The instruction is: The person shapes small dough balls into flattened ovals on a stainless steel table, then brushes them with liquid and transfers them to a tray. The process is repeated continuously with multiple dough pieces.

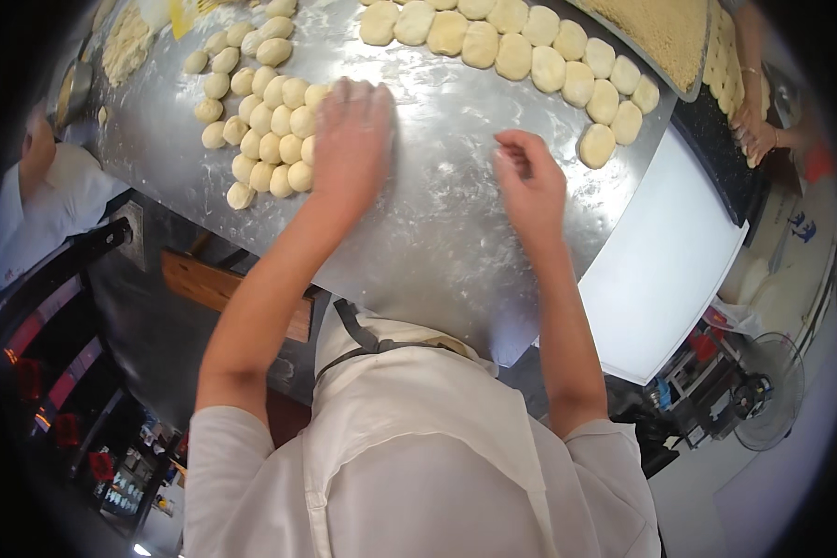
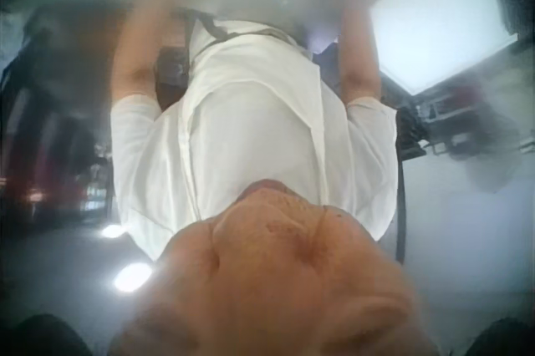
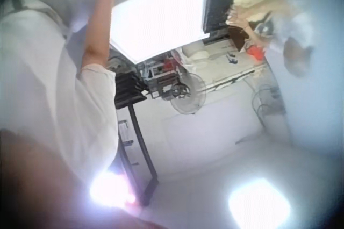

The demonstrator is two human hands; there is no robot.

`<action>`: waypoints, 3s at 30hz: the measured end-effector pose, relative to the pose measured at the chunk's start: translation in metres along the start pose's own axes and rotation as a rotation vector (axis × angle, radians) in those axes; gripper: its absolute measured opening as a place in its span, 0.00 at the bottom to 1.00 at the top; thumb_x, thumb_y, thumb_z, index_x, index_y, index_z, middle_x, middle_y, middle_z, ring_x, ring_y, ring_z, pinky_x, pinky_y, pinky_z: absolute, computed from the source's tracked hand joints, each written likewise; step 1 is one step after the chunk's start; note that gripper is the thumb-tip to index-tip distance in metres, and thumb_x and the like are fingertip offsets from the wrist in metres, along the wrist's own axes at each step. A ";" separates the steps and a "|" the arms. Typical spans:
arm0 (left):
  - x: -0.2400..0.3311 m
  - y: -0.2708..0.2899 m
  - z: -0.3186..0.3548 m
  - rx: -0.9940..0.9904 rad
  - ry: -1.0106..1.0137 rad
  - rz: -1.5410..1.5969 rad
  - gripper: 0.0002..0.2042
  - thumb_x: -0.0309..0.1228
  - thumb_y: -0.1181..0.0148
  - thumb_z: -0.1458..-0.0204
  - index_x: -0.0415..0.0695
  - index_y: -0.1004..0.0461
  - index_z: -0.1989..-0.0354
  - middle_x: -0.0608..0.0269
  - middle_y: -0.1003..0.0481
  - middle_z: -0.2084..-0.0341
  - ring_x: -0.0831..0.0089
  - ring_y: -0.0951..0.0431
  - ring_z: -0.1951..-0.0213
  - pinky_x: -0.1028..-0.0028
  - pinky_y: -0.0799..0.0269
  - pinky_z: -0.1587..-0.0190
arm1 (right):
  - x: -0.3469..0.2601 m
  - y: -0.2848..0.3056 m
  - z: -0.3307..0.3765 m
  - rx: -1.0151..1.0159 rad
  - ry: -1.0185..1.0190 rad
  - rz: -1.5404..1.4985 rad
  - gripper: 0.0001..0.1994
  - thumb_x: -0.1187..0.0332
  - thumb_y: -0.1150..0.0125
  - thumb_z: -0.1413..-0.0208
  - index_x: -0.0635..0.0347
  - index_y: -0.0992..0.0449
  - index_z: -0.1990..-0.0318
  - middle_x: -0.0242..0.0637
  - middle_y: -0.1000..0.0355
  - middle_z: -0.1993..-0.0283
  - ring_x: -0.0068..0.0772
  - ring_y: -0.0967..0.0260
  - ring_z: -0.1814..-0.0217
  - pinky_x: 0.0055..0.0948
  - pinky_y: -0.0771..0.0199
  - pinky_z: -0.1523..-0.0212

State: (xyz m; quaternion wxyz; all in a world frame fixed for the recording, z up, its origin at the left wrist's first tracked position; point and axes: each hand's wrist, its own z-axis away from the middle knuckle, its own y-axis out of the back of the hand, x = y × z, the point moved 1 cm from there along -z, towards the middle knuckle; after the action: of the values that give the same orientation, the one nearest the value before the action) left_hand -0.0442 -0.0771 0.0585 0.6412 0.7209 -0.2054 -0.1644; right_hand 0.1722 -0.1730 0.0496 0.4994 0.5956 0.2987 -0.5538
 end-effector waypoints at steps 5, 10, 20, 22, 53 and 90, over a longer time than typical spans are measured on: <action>0.012 -0.014 0.033 -0.050 -0.362 0.436 0.25 0.21 0.40 0.48 0.43 0.27 0.38 0.52 0.30 0.37 0.46 0.29 0.36 0.53 0.33 0.33 | -0.030 -0.040 -0.021 -0.036 0.098 0.009 0.10 0.75 0.35 0.39 0.61 0.20 0.50 0.34 0.20 0.59 0.24 0.26 0.61 0.26 0.24 0.57; 0.014 -0.002 0.064 -0.027 -0.345 0.652 0.26 0.19 0.38 0.49 0.41 0.28 0.38 0.48 0.30 0.37 0.45 0.30 0.36 0.54 0.31 0.35 | -0.042 -0.093 -0.064 -0.253 0.266 0.103 0.15 0.72 0.32 0.41 0.61 0.20 0.47 0.37 0.20 0.55 0.31 0.24 0.55 0.30 0.23 0.50; 0.022 -0.016 0.080 0.051 -0.061 0.955 0.26 0.20 0.30 0.52 0.41 0.24 0.40 0.53 0.23 0.45 0.48 0.26 0.44 0.58 0.28 0.40 | -0.035 -0.120 -0.081 -0.376 0.232 0.311 0.19 0.68 0.27 0.45 0.58 0.19 0.45 0.34 0.22 0.54 0.29 0.26 0.54 0.30 0.23 0.50; 0.019 -0.010 0.092 0.021 -0.082 1.023 0.26 0.21 0.29 0.52 0.42 0.24 0.41 0.54 0.22 0.47 0.49 0.25 0.46 0.58 0.27 0.42 | -0.038 -0.078 -0.048 -0.184 0.126 0.179 0.19 0.68 0.27 0.46 0.58 0.18 0.46 0.36 0.21 0.52 0.32 0.24 0.52 0.31 0.23 0.49; 0.042 0.007 0.143 -0.089 -0.171 0.688 0.32 0.31 0.24 0.52 0.47 0.26 0.35 0.46 0.26 0.44 0.47 0.28 0.43 0.56 0.31 0.40 | 0.007 0.023 0.161 -0.005 0.114 0.701 0.23 0.69 0.28 0.45 0.56 0.27 0.42 0.40 0.29 0.45 0.51 0.25 0.45 0.44 0.22 0.45; 0.083 -0.031 0.094 0.075 -0.142 0.307 0.24 0.37 0.39 0.37 0.52 0.28 0.32 0.57 0.32 0.33 0.49 0.35 0.33 0.51 0.40 0.32 | 0.037 -0.010 0.084 0.062 0.430 0.942 0.14 0.53 0.35 0.39 0.54 0.21 0.60 0.35 0.26 0.59 0.43 0.31 0.52 0.46 0.36 0.51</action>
State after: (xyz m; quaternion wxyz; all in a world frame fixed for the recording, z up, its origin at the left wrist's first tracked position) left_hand -0.0175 -0.1968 0.0188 0.6153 0.6909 -0.3639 -0.1074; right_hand 0.1405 -0.2544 0.0205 0.6041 0.7802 0.0775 -0.1424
